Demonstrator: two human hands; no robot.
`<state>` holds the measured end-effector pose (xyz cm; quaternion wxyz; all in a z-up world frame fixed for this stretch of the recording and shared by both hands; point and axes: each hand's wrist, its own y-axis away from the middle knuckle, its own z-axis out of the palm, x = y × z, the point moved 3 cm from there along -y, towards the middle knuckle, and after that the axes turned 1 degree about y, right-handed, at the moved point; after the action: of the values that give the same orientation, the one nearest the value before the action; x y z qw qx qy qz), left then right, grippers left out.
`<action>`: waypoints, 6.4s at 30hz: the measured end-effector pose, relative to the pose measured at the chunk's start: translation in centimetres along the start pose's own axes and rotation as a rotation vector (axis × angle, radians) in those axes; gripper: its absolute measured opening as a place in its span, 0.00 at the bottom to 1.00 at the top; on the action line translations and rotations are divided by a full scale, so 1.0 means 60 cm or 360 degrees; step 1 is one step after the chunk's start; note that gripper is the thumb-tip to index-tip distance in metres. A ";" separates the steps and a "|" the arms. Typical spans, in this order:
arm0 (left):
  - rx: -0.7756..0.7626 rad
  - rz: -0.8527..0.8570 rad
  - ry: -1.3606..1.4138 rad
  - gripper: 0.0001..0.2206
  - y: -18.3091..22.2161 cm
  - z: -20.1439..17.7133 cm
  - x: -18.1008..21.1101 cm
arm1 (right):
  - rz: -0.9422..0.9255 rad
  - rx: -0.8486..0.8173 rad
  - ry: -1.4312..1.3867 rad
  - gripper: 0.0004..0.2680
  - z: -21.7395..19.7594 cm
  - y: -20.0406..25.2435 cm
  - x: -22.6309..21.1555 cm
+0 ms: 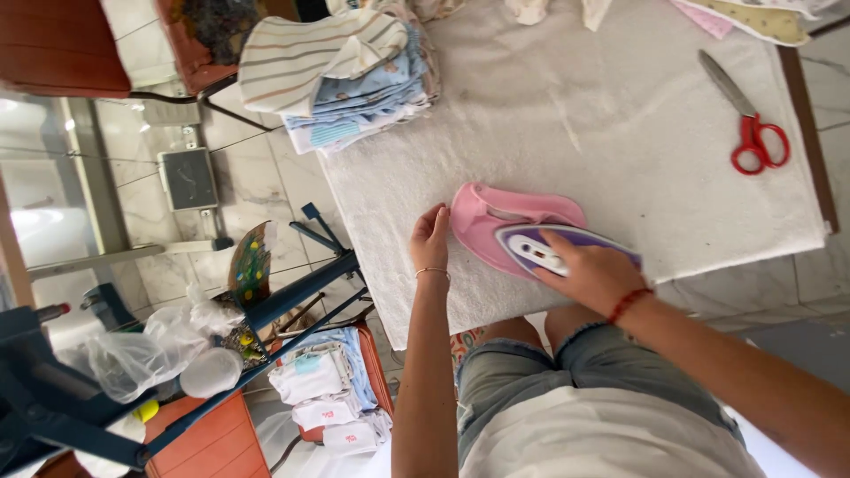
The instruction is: Ironing and trimming baby clothes on a work table
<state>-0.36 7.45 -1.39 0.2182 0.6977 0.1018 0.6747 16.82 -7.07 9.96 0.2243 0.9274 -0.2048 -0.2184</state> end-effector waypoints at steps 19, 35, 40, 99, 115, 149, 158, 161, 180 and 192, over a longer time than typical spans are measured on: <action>-0.0375 0.1299 -0.2033 0.06 -0.034 0.179 0.094 | 0.0078 -0.0278 -0.0059 0.21 0.009 0.029 0.006; -0.1882 0.0775 -0.2908 0.16 0.001 0.254 0.084 | 0.0183 -0.0419 -0.0354 0.20 0.003 0.025 0.006; -0.1944 0.0961 -0.3045 0.16 -0.024 0.250 0.040 | 0.0146 -0.0420 -0.0396 0.19 0.002 0.029 0.003; -0.0328 0.0348 -0.1156 0.09 -0.040 0.202 0.115 | 0.0767 -0.0352 -0.0621 0.24 -0.037 -0.038 0.066; -0.0747 0.1637 -0.1774 0.11 0.102 0.164 0.065 | 0.0644 -0.0286 -0.0449 0.22 -0.075 -0.015 0.103; -0.0039 -0.0036 -0.1261 0.19 0.042 0.189 0.048 | 0.0533 -0.0139 -0.0341 0.22 -0.108 -0.105 0.039; 0.0270 0.0128 -0.0769 0.08 -0.013 0.128 0.036 | 0.0522 -0.0212 -0.0373 0.22 -0.132 -0.091 0.025; 0.0168 0.0281 -0.0946 0.03 -0.020 0.114 0.027 | 0.0613 -0.0294 -0.0371 0.22 -0.103 -0.073 0.048; -0.0126 0.0481 -0.0942 0.13 -0.015 0.107 0.030 | 0.0030 -0.0477 -0.0230 0.20 -0.067 0.028 0.025; -0.0065 0.0311 -0.0617 0.07 0.014 0.037 0.031 | 0.0254 -0.0679 -0.0760 0.28 -0.016 0.002 -0.013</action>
<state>1.80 7.16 0.68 0.1812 0.8164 -0.0237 0.5478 16.64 -6.46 11.05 0.3754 0.7632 -0.2734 -0.4493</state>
